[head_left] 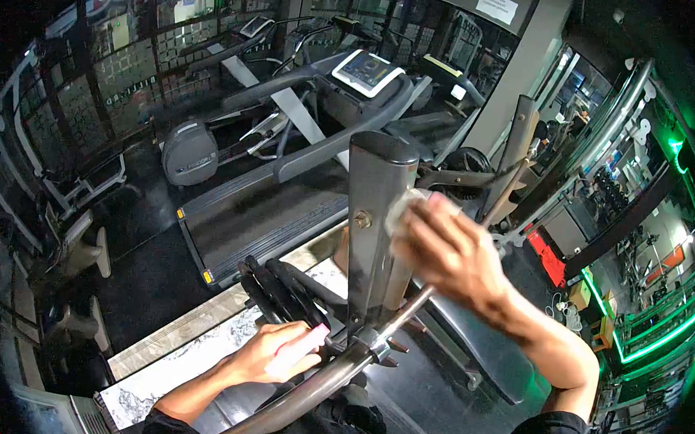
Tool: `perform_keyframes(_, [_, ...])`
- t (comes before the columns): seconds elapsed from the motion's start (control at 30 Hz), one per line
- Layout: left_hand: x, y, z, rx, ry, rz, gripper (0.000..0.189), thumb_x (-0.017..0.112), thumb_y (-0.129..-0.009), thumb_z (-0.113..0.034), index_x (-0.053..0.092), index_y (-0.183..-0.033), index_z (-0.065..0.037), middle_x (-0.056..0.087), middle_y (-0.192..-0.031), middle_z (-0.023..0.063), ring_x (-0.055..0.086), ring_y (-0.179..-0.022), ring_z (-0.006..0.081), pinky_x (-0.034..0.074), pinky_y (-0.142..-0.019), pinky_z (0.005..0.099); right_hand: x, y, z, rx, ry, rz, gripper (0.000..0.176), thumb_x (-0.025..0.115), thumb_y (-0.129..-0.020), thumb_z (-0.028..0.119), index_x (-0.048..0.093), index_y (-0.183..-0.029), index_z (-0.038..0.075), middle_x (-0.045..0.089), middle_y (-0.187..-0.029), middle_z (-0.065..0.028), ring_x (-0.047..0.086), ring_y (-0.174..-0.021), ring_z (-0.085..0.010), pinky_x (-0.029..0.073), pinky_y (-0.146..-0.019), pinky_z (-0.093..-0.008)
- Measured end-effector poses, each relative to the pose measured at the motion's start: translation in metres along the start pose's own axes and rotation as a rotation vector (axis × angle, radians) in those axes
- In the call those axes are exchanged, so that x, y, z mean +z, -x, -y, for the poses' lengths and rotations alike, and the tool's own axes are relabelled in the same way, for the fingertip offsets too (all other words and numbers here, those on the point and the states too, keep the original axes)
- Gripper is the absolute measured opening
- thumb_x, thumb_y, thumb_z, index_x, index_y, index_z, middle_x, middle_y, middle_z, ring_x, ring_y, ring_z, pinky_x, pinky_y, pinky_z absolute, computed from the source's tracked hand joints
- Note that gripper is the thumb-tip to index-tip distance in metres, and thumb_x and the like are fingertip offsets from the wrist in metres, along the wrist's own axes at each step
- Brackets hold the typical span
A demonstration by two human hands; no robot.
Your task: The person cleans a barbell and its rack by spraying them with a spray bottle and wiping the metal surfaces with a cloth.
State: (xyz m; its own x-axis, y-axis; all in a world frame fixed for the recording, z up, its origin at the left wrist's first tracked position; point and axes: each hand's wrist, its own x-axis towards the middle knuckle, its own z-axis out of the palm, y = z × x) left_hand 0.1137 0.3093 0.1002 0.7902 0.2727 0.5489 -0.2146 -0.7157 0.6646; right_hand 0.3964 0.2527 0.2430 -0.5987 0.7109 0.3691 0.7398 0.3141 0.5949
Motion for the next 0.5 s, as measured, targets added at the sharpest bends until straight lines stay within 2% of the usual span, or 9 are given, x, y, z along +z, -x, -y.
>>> perform_keyframes(0.03, [-0.004,-0.006,-0.010,-0.111,0.052,-0.009,0.022,0.073,-0.074,-0.003,0.060,-0.092,0.001,0.064,-0.081,0.0092,0.065,-0.070,0.0200,0.051,-0.062,0.0286,-0.007,-0.011,-0.011,0.066,0.001,-0.104,0.033,0.065,-0.063,0.020,0.065,-0.095,0.012,0.060,-0.109,-0.0077,0.055,-0.111,-0.0263,0.048,-0.096,-0.0398])
perform_keyframes(0.1, [-0.005,-0.006,-0.012,-0.123,0.074,-0.023,0.023,0.073,-0.074,-0.003,0.060,-0.093,0.001,0.064,-0.081,0.0090,0.065,-0.070,0.0199,0.051,-0.062,0.0286,-0.032,-0.035,-0.033,0.119,0.092,-0.200,0.028,0.064,-0.066,0.014,0.064,-0.094,0.011,0.060,-0.107,-0.0088,0.059,-0.106,-0.0260,0.051,-0.090,-0.0371])
perform_keyframes(0.13, [-0.006,-0.006,-0.013,-0.140,0.101,-0.031,0.023,0.073,-0.074,-0.004,0.060,-0.093,0.001,0.064,-0.082,0.0089,0.065,-0.070,0.0198,0.051,-0.062,0.0287,-0.035,-0.044,-0.038,0.192,-0.013,-0.245,0.029,0.061,-0.070,0.009,0.063,-0.099,0.010,0.061,-0.109,-0.0085,0.060,-0.106,-0.0265,0.053,-0.087,-0.0363])
perform_keyframes(0.23, [-0.005,-0.008,-0.016,-0.111,0.102,-0.050,0.027,0.073,-0.074,-0.004,0.060,-0.096,0.001,0.064,-0.082,0.0089,0.065,-0.070,0.0200,0.051,-0.061,0.0291,-0.017,-0.059,-0.032,0.345,-0.189,-0.176,0.035,0.059,-0.072,0.006,0.060,-0.107,0.010,0.060,-0.116,-0.0102,0.060,-0.107,-0.0278,0.053,-0.086,-0.0350])
perform_keyframes(0.33, [-0.003,-0.008,-0.017,-0.016,-0.006,-0.029,0.028,0.073,-0.073,-0.004,0.059,-0.098,0.001,0.065,-0.082,0.0092,0.065,-0.069,0.0212,0.051,-0.061,0.0291,0.020,-0.076,-0.033,0.193,-0.075,-0.340,0.031,0.056,-0.075,0.008,0.060,-0.106,0.009,0.061,-0.113,-0.0112,0.061,-0.105,-0.0252,0.055,-0.079,-0.0365])
perform_keyframes(0.37, [-0.002,-0.006,-0.015,-0.012,0.007,-0.017,0.037,0.074,-0.074,-0.005,0.057,-0.106,0.004,0.064,-0.084,0.0120,0.065,-0.070,0.0236,0.053,-0.062,0.0311,0.022,-0.084,-0.035,0.191,-0.072,-0.343,0.031,0.056,-0.075,0.008,0.060,-0.106,0.009,0.061,-0.113,-0.0112,0.061,-0.105,-0.0252,0.055,-0.079,-0.0365])
perform_keyframes(0.4, [-0.001,-0.004,-0.013,-0.010,0.020,-0.005,0.046,0.074,-0.074,-0.007,0.056,-0.114,0.007,0.063,-0.085,0.0148,0.065,-0.072,0.0260,0.054,-0.063,0.0332,0.023,-0.093,-0.035,0.242,-0.131,-0.274,0.027,0.057,-0.076,0.009,0.061,-0.102,0.009,0.063,-0.109,-0.0113,0.063,-0.101,-0.0256,0.055,-0.076,-0.0369])
perform_keyframes(0.47, [0.001,-0.006,-0.013,-0.030,0.039,0.002,0.046,0.074,-0.074,-0.006,0.056,-0.114,0.007,0.063,-0.085,0.0145,0.065,-0.072,0.0259,0.054,-0.062,0.0330,0.024,-0.110,-0.038,0.298,-0.193,-0.205,0.023,0.057,-0.076,0.011,0.062,-0.098,0.009,0.065,-0.105,-0.0114,0.065,-0.096,-0.0259,0.056,-0.073,-0.0373])
perform_keyframes(0.5, [0.001,-0.007,-0.014,-0.049,0.058,0.011,0.045,0.074,-0.074,-0.006,0.056,-0.114,0.007,0.062,-0.084,0.0142,0.065,-0.072,0.0257,0.054,-0.062,0.0328,0.023,-0.120,-0.042,0.289,-0.170,-0.045,0.018,0.058,-0.076,0.012,0.064,-0.093,0.009,0.066,-0.099,-0.0109,0.067,-0.089,-0.0262,0.056,-0.070,-0.0369])
